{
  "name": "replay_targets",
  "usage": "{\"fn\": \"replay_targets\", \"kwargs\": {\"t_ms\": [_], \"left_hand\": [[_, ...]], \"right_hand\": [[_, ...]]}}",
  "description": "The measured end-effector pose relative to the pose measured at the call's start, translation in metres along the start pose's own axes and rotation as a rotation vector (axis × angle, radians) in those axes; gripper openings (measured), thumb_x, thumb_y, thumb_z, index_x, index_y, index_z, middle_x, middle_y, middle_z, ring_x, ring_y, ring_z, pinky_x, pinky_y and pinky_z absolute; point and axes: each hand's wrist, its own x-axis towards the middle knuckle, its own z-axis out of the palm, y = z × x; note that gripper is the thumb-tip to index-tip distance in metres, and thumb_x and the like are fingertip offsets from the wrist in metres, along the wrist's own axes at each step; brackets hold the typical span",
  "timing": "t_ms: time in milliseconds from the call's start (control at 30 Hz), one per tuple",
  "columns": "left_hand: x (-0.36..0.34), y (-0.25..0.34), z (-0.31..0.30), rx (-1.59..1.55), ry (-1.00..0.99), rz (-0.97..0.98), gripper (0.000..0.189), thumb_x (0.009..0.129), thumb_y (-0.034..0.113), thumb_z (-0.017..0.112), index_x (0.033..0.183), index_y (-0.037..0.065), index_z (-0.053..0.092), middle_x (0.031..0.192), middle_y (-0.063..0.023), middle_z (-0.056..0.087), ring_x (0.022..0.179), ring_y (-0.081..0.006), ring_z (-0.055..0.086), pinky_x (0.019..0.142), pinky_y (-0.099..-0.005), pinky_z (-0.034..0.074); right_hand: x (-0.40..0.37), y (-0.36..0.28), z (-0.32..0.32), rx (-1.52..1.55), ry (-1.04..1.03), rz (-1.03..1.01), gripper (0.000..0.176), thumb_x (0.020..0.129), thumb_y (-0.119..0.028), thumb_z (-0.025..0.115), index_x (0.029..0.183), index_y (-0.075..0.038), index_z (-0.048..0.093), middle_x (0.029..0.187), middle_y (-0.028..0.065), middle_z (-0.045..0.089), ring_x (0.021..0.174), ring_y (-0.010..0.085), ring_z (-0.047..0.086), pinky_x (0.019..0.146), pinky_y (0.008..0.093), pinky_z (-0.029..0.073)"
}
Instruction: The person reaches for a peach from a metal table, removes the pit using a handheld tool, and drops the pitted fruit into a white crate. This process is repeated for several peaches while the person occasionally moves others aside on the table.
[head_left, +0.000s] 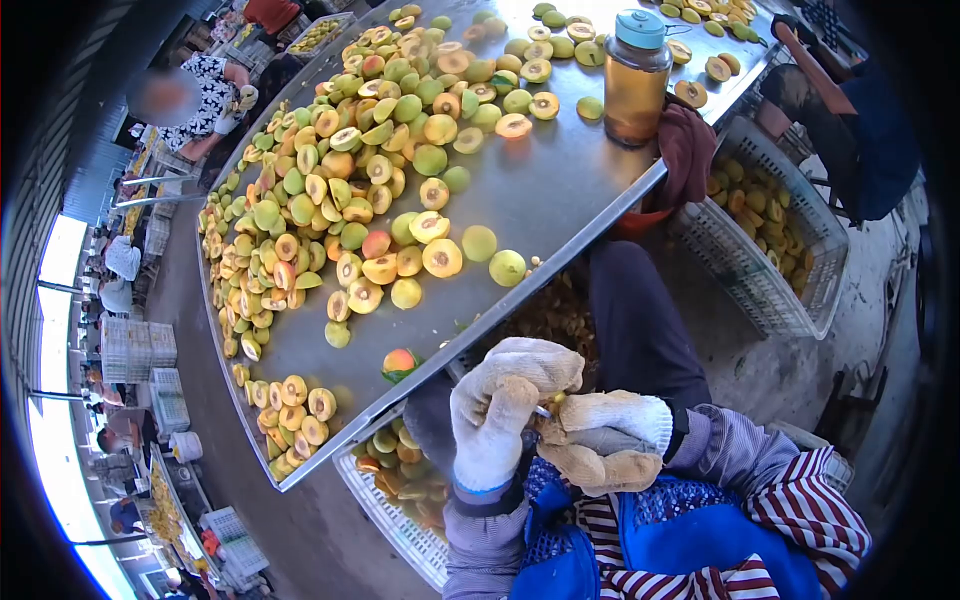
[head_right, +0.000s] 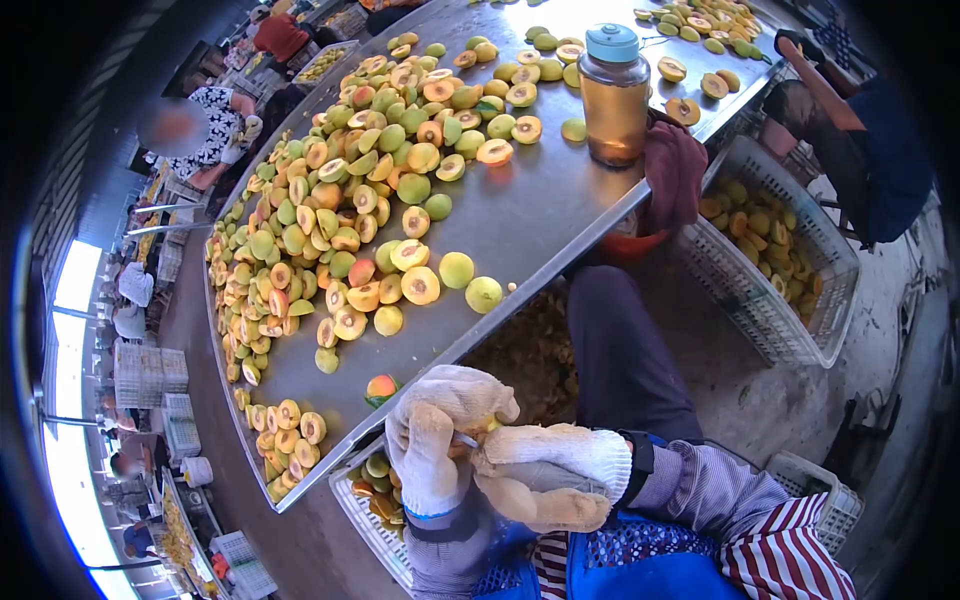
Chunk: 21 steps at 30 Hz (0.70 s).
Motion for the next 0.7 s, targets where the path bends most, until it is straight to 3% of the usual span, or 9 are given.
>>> {"fn": "replay_targets", "kwargs": {"t_ms": [33,100,167,300,400,567,600,633,700], "left_hand": [[0.000,0.002,0.002,-0.032,0.026,-0.030,0.049,0.096,0.046,0.057,0.092,-0.002,0.065,0.094,-0.0186,0.065,0.076,-0.0256,0.064,0.066,-0.0363,0.052],[-0.003,-0.003,0.009,0.094,0.112,0.096,0.049,0.096,0.046,0.057,0.091,-0.002,0.065,0.094,-0.0189,0.065,0.077,-0.0260,0.065,0.066,-0.0367,0.052],[-0.004,-0.009,0.011,0.267,0.164,0.246,0.048,0.098,0.045,0.055,0.092,-0.002,0.065,0.094,-0.0192,0.065,0.078,-0.0268,0.065,0.067,-0.0368,0.052],[-0.008,-0.008,0.002,-0.131,0.072,0.065,0.045,0.098,0.040,0.055,0.100,-0.004,0.062,0.104,-0.0206,0.065,0.085,-0.0264,0.065,0.077,-0.0384,0.054],[-0.011,-0.009,0.008,-0.307,0.163,-0.041,0.052,0.099,0.047,0.050,0.102,-0.004,0.061,0.101,-0.0198,0.064,0.084,-0.0279,0.064,0.075,-0.0392,0.053],[-0.013,-0.005,0.012,-0.365,0.322,-0.208,0.054,0.099,0.055,0.044,0.098,0.003,0.058,0.089,-0.0156,0.063,0.075,-0.0275,0.062,0.066,-0.0367,0.051],[-0.013,-0.008,0.009,-0.529,0.305,-0.242,0.054,0.100,0.053,0.045,0.100,0.001,0.059,0.092,-0.0166,0.063,0.078,-0.0285,0.062,0.069,-0.0381,0.052],[-0.014,-0.015,0.004,-0.692,0.286,-0.276,0.053,0.100,0.050,0.045,0.102,-0.001,0.059,0.095,-0.0176,0.063,0.081,-0.0295,0.062,0.072,-0.0395,0.052],[-0.016,-0.026,0.000,-0.879,0.314,-0.270,0.052,0.101,0.048,0.046,0.106,-0.002,0.060,0.097,-0.0177,0.065,0.082,-0.0309,0.063,0.075,-0.0410,0.052]], "right_hand": [[0.004,0.000,-0.002,0.065,-0.173,0.020,0.030,0.101,-0.025,0.054,0.116,0.000,0.063,0.097,0.0063,0.069,0.083,0.0108,0.066,0.075,0.0223,0.054],[0.014,-0.002,-0.007,0.193,-0.522,0.053,0.031,0.101,-0.025,0.054,0.116,0.000,0.063,0.097,0.0066,0.069,0.083,0.0110,0.066,0.074,0.0222,0.054],[0.006,0.001,0.000,0.112,-0.257,-0.007,0.031,0.102,-0.026,0.052,0.113,0.001,0.063,0.091,0.0068,0.068,0.074,0.0111,0.065,0.068,0.0218,0.054],[-0.001,0.002,0.027,-0.036,0.237,-0.022,0.032,0.103,-0.028,0.050,0.107,0.001,0.063,0.084,0.0072,0.067,0.063,0.0110,0.062,0.058,0.0216,0.052],[0.009,0.008,-0.013,-0.065,-0.058,0.054,0.038,0.099,-0.032,0.051,0.113,0.003,0.058,0.091,0.0105,0.064,0.074,0.0181,0.062,0.067,0.0287,0.052],[0.009,0.008,0.002,-0.151,-0.045,0.050,0.031,0.101,-0.028,0.050,0.101,0.001,0.061,0.083,0.0083,0.063,0.071,0.0126,0.060,0.066,0.0234,0.050],[0.010,0.007,0.010,-0.206,-0.066,0.048,0.032,0.103,-0.027,0.049,0.095,0.001,0.062,0.082,0.0072,0.063,0.069,0.0098,0.060,0.063,0.0212,0.050],[0.014,0.008,0.015,-0.213,-0.266,0.020,0.033,0.103,-0.028,0.048,0.098,0.002,0.061,0.088,0.0080,0.064,0.075,0.0088,0.061,0.067,0.0194,0.049],[0.017,0.009,0.003,-0.223,-0.175,0.040,0.036,0.104,-0.028,0.045,0.100,0.004,0.060,0.082,0.0089,0.064,0.069,0.0106,0.062,0.061,0.0196,0.050]]}}
